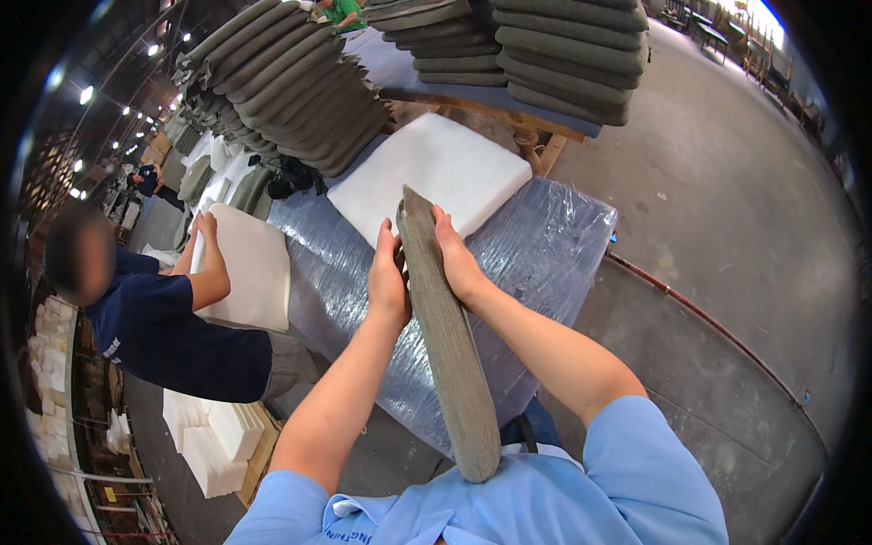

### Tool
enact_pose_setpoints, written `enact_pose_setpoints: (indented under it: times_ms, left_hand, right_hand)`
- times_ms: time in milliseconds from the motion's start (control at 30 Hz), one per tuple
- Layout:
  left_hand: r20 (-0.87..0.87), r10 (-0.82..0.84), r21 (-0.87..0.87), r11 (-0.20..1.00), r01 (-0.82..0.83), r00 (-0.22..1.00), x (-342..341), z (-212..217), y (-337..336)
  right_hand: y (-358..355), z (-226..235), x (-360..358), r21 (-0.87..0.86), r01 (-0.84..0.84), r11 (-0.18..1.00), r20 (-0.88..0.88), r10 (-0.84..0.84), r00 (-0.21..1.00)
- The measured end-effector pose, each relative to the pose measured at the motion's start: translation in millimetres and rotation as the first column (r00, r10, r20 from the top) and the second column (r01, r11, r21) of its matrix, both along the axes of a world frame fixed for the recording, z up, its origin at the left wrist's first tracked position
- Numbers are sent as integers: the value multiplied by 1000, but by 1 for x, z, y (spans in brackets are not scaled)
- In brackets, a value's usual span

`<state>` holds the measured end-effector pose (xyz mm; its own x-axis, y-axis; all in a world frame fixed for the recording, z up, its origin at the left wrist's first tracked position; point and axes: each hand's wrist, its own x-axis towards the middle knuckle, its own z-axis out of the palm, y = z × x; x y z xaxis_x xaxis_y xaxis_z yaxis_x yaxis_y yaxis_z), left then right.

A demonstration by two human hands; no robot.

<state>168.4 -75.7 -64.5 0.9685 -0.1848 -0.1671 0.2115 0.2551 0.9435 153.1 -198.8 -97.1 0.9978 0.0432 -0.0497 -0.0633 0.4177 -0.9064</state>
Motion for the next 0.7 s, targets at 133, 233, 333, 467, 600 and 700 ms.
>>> enact_pose_setpoints:
  times_ms: [133,233,333,467,600,700]
  left_hand:
    - [9,-6,-67,998,6,1000,13,-7,-4]
    - [68,14,-78,997,-8,998,15,-19,-10]
    - [111,43,-35,999,-39,993,27,-36,-10]
    - [154,33,-10,999,-32,988,45,-57,5]
    - [79,-40,-21,999,42,996,56,-57,9]
    - [-12,-52,-46,998,51,999,80,-45,10]
  right_hand:
    - [16,8,9,-125,54,991,4,-54,999]
    - [17,8,8,-255,160,954,88,-142,986]
    - [18,6,14,-348,197,916,153,-151,977]
    - [21,6,21,-414,163,896,199,-86,976]
    - [6,4,46,-290,37,956,93,-11,996]
    - [0,3,76,-121,-60,991,-34,56,998]
